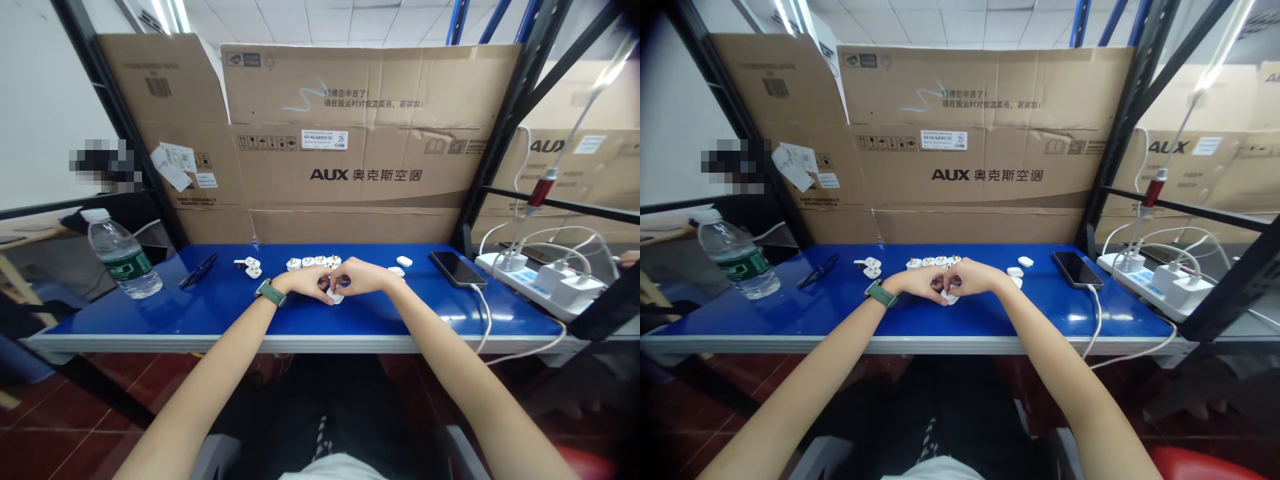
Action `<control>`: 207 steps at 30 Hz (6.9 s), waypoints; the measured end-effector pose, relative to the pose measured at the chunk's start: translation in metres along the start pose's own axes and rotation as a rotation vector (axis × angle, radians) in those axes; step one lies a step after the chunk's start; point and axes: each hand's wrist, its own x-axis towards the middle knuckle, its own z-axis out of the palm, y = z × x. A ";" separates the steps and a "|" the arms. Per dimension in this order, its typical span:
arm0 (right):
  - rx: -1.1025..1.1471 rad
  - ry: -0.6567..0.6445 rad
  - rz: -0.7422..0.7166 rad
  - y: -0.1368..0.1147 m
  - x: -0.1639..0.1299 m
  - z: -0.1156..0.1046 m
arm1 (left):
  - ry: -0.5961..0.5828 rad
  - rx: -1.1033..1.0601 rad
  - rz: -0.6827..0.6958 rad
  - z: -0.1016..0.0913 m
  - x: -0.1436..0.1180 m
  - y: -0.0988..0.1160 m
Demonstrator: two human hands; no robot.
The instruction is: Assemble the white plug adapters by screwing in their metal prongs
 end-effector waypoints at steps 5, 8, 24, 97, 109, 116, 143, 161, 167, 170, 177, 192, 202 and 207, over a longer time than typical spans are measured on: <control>0.028 -0.015 0.002 0.001 0.000 -0.001 | -0.034 0.046 -0.014 -0.001 0.001 0.000; 0.040 -0.021 -0.001 0.003 0.000 -0.001 | -0.043 0.037 -0.023 -0.001 0.000 0.000; 0.097 -0.005 -0.026 0.006 -0.003 -0.003 | -0.024 -0.019 0.010 0.001 0.001 0.000; 1.332 0.372 -0.035 -0.004 0.009 0.005 | -0.051 0.033 -0.067 0.003 0.001 0.010; 1.157 0.295 -0.100 0.001 0.006 0.004 | -0.026 0.090 -0.106 0.004 0.003 0.005; 1.078 0.491 -0.077 0.006 0.006 0.005 | -0.047 0.053 -0.085 0.003 0.001 0.009; 0.943 0.442 -0.041 0.004 0.006 0.003 | -0.029 0.070 -0.086 0.004 0.002 0.006; 0.529 0.654 0.065 0.010 0.011 0.007 | -0.045 0.016 -0.063 0.003 0.000 0.011; 0.498 0.628 0.024 0.007 0.009 0.005 | -0.037 0.017 -0.090 0.004 0.000 0.009; 0.585 0.614 0.017 0.008 0.009 0.004 | -0.043 0.041 -0.092 0.004 0.001 0.008; 0.755 0.560 -0.053 0.008 0.006 -0.001 | -0.041 0.054 -0.094 0.003 0.000 0.010; 0.755 0.497 -0.077 0.004 0.002 -0.005 | -0.046 0.086 -0.116 0.002 -0.001 0.014; 0.744 0.473 -0.105 0.006 0.003 -0.004 | -0.052 0.094 -0.095 0.003 0.000 0.008; 0.618 0.518 -0.064 0.004 0.002 -0.004 | -0.057 0.107 -0.084 0.002 0.000 0.008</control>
